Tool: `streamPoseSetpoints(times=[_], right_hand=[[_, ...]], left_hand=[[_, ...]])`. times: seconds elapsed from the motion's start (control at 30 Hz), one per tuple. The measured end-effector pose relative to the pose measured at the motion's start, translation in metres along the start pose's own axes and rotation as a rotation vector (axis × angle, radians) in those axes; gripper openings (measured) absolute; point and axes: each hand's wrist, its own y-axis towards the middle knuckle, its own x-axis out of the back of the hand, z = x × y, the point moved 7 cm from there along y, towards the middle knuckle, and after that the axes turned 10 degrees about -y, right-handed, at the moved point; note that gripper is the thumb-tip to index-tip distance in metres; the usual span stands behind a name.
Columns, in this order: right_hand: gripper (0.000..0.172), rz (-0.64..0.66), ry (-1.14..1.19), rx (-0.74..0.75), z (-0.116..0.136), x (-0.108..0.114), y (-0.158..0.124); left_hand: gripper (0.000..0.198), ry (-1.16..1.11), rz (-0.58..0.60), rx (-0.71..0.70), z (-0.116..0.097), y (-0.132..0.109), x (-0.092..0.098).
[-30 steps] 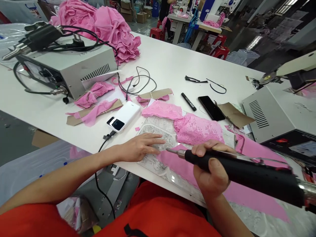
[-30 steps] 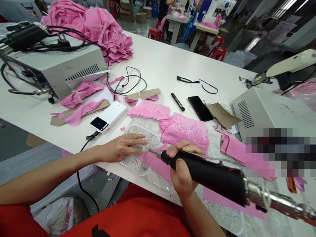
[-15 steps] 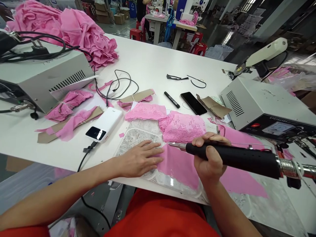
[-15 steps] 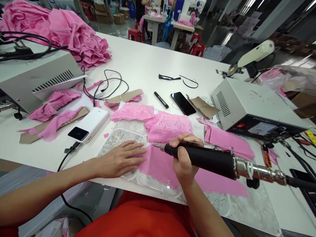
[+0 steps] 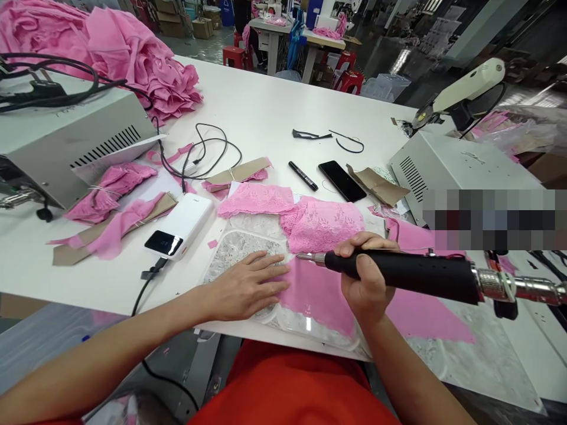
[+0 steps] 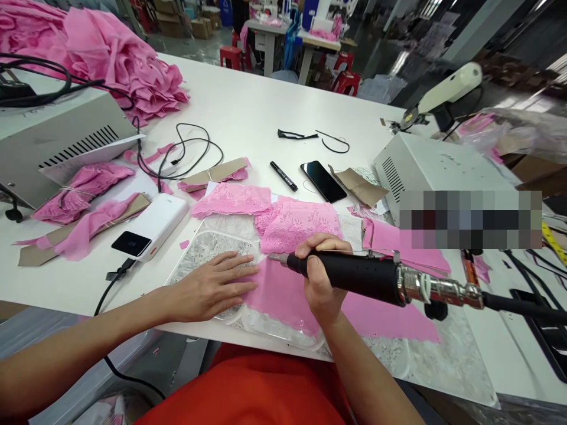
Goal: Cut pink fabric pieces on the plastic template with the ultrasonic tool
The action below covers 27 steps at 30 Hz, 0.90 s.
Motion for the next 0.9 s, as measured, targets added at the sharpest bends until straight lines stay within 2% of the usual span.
streamPoseSetpoints(times=[0.13,0.23,0.47,0.6,0.73,0.9], right_hand=[[0.014,-0.01,0.003,-0.004,0.001,-0.001,0.003],[0.016,-0.059,0.035,0.023,0.009,0.01,0.01],[0.014,-0.232,-0.101,0.06,0.036,0.079,0.015],[0.013,-0.292,-0.153,0.06,0.042,0.105,0.007],[0.014,-0.286,-0.147,0.049,0.04,0.112,0.006],[0.015,-0.298,-0.114,0.055,0.036,0.118,0.007]], left_hand=[[0.033,0.018,-0.003,-0.009,0.002,-0.001,-0.001],[0.032,0.024,0.004,-0.01,0.002,-0.001,0.0],[0.03,-0.005,-0.03,-0.06,-0.016,0.013,0.004],[0.028,-0.052,0.0,-0.119,-0.036,0.031,-0.009],[0.033,-0.08,0.068,-0.151,-0.052,0.049,-0.028],[0.038,-0.034,0.121,-0.129,-0.055,0.072,-0.048]])
